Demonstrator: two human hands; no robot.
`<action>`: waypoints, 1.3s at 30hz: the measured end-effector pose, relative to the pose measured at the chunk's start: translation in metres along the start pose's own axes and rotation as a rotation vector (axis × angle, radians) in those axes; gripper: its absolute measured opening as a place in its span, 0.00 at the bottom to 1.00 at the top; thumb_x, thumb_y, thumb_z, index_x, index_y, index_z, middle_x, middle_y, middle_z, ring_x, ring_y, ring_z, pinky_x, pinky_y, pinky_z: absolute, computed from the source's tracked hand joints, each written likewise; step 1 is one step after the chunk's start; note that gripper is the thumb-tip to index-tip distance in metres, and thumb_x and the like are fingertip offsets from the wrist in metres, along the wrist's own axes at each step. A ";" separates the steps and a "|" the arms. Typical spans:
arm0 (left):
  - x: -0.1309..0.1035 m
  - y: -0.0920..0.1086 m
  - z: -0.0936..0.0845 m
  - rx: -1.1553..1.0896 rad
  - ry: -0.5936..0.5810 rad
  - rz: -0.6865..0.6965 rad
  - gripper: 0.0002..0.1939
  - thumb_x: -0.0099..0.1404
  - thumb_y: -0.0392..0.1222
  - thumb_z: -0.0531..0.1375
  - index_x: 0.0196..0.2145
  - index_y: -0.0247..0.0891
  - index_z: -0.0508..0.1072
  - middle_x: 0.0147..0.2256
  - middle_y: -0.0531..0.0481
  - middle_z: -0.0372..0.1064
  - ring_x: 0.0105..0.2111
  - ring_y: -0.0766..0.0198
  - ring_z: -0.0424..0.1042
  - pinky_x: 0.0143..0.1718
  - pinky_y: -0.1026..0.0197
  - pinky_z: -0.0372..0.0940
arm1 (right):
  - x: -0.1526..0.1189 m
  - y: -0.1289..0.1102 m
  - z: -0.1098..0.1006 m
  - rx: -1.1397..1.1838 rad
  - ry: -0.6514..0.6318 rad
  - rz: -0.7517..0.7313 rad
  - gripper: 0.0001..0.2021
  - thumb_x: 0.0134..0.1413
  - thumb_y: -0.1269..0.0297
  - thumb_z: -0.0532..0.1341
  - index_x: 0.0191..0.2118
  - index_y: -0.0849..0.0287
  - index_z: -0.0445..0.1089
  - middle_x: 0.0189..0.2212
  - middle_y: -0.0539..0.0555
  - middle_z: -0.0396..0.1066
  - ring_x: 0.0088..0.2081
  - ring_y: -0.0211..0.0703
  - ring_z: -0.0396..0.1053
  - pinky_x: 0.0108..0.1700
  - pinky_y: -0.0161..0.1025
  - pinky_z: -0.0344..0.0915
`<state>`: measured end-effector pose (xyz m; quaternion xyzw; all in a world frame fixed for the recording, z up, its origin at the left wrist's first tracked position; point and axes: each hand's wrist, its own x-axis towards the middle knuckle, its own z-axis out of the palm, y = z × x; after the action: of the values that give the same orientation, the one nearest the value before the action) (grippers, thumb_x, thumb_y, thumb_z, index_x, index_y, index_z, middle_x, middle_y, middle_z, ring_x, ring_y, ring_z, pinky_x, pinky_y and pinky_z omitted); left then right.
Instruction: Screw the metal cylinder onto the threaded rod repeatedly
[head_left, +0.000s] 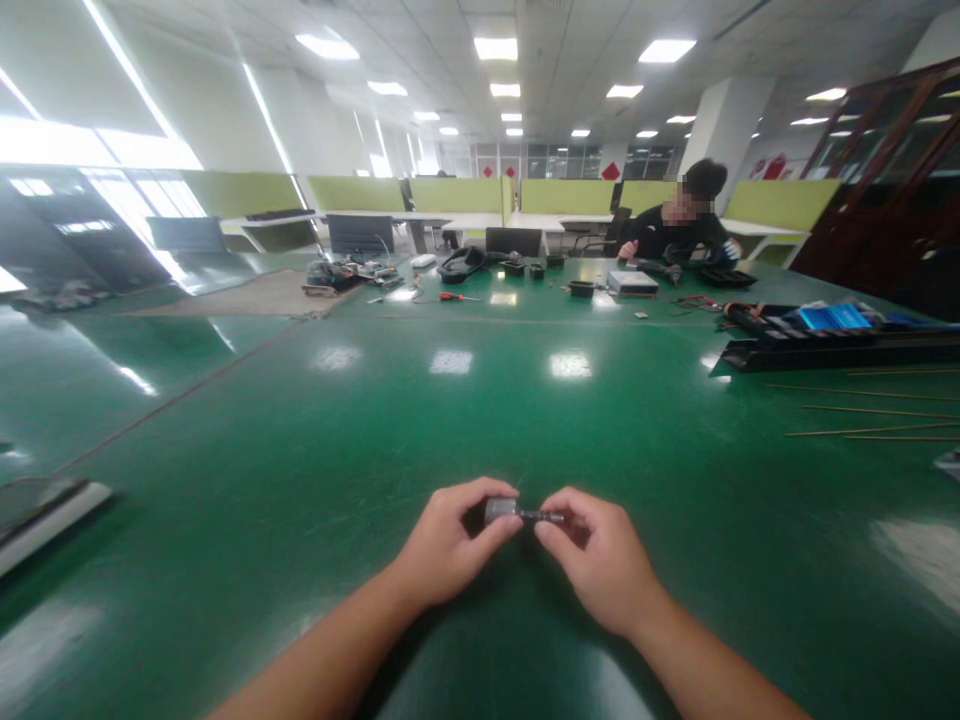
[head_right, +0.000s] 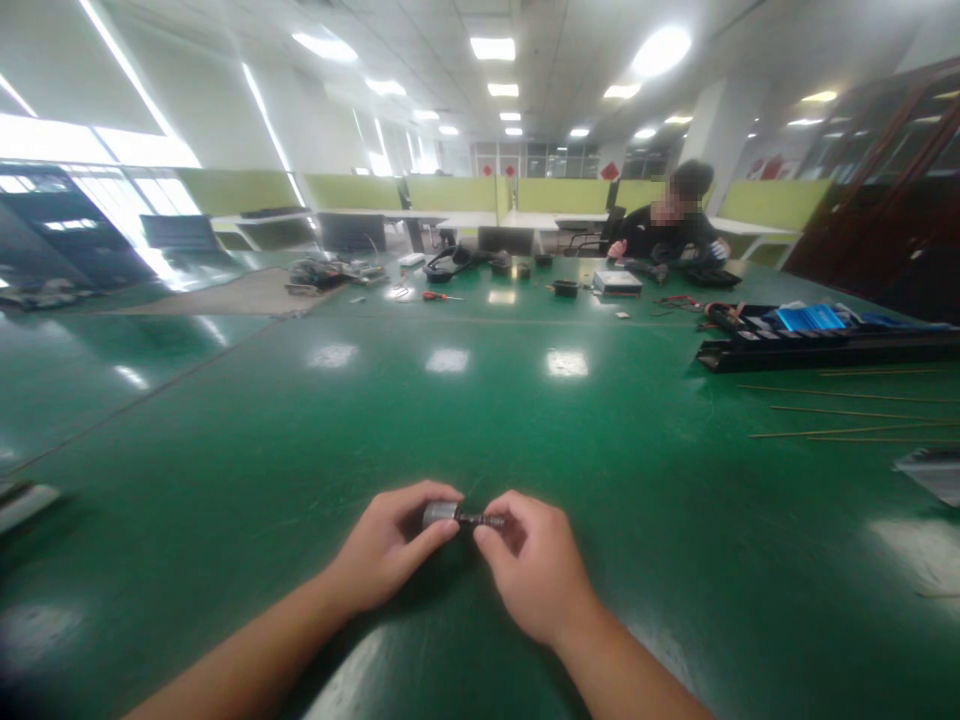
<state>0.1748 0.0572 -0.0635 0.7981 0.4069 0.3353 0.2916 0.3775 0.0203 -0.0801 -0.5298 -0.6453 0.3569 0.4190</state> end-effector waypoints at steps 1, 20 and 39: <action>0.000 0.000 0.000 0.000 0.000 0.001 0.11 0.65 0.47 0.62 0.42 0.39 0.77 0.37 0.49 0.78 0.37 0.59 0.76 0.40 0.61 0.67 | 0.000 0.000 0.000 -0.002 0.000 -0.001 0.05 0.56 0.66 0.62 0.33 0.59 0.75 0.25 0.49 0.72 0.27 0.40 0.67 0.30 0.34 0.60; -0.001 -0.003 0.001 -0.019 0.011 0.005 0.09 0.65 0.45 0.63 0.42 0.40 0.77 0.36 0.52 0.77 0.36 0.62 0.75 0.40 0.62 0.65 | -0.001 -0.003 -0.001 0.004 -0.009 0.005 0.05 0.57 0.66 0.61 0.33 0.59 0.74 0.24 0.48 0.69 0.26 0.39 0.65 0.29 0.34 0.58; 0.000 -0.006 0.001 -0.011 0.026 -0.004 0.09 0.65 0.45 0.63 0.42 0.42 0.78 0.37 0.53 0.78 0.37 0.62 0.76 0.41 0.62 0.65 | -0.001 -0.002 -0.002 0.000 0.022 0.022 0.05 0.56 0.65 0.62 0.33 0.59 0.74 0.23 0.48 0.69 0.25 0.39 0.65 0.27 0.33 0.57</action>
<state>0.1730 0.0601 -0.0691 0.7912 0.4105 0.3470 0.2916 0.3785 0.0193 -0.0778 -0.5405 -0.6349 0.3557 0.4222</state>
